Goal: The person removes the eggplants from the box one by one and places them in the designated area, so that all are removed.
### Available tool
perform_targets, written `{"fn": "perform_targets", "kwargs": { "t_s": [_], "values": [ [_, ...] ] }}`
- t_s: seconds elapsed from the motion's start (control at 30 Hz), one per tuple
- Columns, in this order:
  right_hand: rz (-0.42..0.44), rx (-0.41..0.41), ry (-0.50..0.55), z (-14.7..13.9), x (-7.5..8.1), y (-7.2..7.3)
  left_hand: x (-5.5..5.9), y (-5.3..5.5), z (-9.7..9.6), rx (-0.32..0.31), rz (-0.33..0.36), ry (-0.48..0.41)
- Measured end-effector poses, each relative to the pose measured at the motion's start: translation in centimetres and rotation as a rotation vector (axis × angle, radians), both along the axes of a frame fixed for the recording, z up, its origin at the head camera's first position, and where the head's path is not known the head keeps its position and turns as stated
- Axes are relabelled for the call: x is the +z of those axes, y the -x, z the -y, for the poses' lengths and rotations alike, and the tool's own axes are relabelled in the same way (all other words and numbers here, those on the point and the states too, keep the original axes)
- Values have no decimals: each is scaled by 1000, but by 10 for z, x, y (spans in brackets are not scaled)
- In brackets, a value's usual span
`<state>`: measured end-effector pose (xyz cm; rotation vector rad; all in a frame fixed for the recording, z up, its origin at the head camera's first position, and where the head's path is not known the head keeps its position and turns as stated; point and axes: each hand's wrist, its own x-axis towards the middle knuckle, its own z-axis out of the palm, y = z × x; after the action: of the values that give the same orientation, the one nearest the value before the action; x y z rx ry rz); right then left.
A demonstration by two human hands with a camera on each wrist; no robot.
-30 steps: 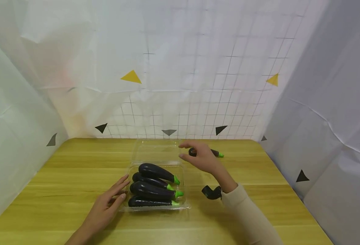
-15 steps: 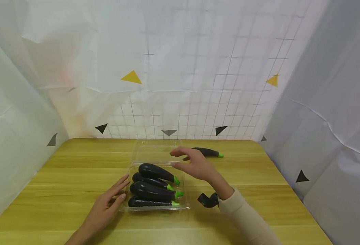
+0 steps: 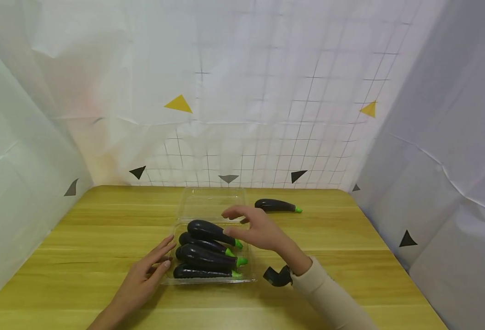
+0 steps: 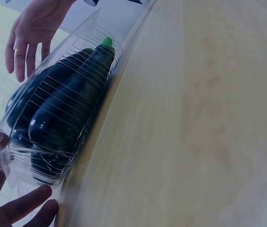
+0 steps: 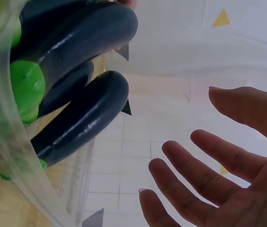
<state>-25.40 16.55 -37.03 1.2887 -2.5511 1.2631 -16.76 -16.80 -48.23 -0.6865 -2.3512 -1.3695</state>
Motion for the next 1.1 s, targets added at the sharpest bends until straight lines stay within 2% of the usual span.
{"fn": "perform_targets", "kwargs": {
  "t_s": [0.37,0.6,0.9,1.1],
  "values": [
    [34,42,-90,10,-7,-3,2,-1,0,17,21,7],
    [25,110,-124,17,-16,-2,2,-2,-1,22,28,13],
    [110,170,-174,23,-23,-4,1,-1,-1,17,15,20],
    [136,162,-257,29,-27,-8,2,-1,0,24,18,28]
  ]
}}
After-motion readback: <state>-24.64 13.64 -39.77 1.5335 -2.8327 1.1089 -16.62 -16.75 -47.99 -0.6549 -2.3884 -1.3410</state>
